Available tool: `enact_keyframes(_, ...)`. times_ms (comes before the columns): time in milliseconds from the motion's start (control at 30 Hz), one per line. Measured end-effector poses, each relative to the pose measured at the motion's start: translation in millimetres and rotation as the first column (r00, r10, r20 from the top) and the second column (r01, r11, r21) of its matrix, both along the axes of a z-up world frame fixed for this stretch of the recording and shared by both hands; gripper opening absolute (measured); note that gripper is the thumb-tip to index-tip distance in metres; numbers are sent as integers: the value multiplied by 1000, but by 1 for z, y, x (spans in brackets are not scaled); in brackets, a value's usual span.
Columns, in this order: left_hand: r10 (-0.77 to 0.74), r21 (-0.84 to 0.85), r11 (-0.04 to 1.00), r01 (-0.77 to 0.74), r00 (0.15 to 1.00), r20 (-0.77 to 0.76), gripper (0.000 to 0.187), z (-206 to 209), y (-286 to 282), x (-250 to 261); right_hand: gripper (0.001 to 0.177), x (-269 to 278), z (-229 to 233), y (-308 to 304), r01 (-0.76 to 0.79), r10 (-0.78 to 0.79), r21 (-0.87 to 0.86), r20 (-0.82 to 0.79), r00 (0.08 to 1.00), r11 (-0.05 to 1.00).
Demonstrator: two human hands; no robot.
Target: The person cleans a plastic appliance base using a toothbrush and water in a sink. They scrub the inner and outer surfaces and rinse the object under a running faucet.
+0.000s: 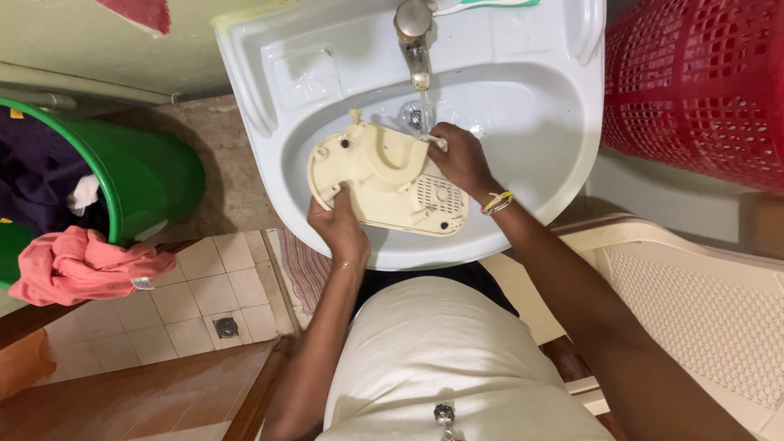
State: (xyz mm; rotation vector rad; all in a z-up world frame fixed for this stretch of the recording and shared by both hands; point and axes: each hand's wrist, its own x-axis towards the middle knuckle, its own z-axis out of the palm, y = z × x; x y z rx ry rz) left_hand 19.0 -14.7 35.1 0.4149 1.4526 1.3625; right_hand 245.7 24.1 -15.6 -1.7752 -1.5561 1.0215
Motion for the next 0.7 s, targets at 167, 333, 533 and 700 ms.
enact_keyframes(167, 62, 19, 998, -63, 997, 51, 20, 2, -8, 11, 9, -1, -22, 1, 5, -5, 9, -9, 1000, 1000)
enact_keyframes(333, 96, 27, 995, -98, 993, 64, 18, 9, -10, 9, 15, -2, -55, 9, -50, 45, -27, -150, 988, 998)
enact_keyframes(533, 78, 191, 979, -72, 997, -26, 12, 5, -16, 6, 21, -3, -73, 19, -43, 20, -31, -528, 849, 999)
enact_keyframes(700, 141, 114, 984, -140, 990, 3, 17, 14, -8, 0, 28, -13, -36, 17, -91, 101, 51, -246, 964, 995)
